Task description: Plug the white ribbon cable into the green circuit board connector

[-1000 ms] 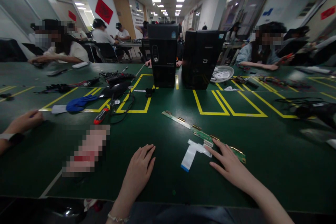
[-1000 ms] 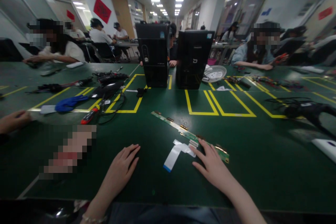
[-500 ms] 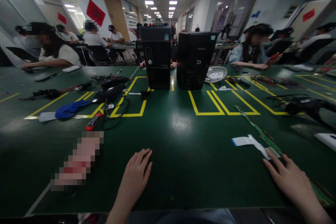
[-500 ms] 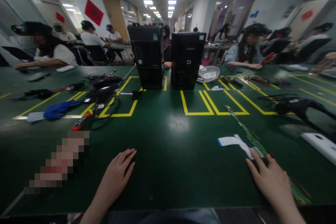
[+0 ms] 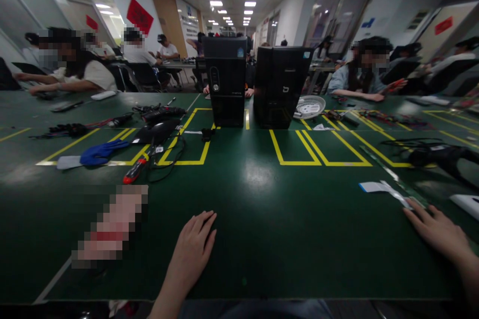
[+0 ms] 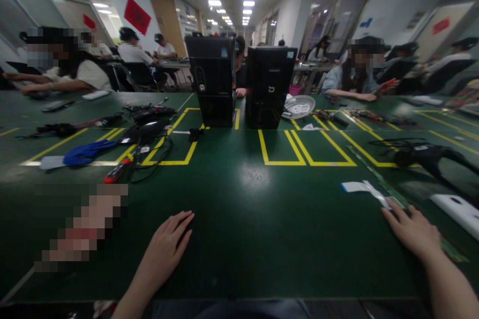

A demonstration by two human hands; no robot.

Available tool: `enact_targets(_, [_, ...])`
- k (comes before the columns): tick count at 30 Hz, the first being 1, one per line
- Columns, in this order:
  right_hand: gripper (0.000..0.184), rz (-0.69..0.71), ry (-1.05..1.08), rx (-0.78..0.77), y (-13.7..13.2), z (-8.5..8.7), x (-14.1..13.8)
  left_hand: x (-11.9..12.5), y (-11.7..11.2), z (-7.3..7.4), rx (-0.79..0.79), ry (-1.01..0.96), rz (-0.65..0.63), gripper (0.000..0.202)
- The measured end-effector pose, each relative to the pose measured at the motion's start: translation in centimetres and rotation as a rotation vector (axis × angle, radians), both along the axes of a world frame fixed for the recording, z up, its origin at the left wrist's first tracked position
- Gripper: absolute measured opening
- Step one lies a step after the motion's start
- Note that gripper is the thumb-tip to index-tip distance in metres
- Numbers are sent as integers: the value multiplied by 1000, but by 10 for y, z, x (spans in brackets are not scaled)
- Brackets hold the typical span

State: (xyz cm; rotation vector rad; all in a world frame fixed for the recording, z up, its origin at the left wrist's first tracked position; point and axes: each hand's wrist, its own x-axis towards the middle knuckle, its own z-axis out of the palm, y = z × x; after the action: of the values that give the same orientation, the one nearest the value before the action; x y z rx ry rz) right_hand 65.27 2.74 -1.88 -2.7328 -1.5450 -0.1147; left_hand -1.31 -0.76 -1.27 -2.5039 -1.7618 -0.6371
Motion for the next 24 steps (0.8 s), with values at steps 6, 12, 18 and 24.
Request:
enact_targets(6, [69, -132, 119, -57, 8, 13, -12, -1, 1, -3, -2, 12, 0, 39])
enact_targets(12, [70, -140, 135, -70, 9, 13, -12, -2, 1, -5, 7, -15, -2, 38])
enact_targets(18, [74, -120, 159, -40, 8, 9, -5, -1, 1, -3, 0, -16, 1, 38])
enact_targets(24, [74, -59, 128, 24, 2, 7, -11, -1, 1, -1, 2, -25, 7, 38])
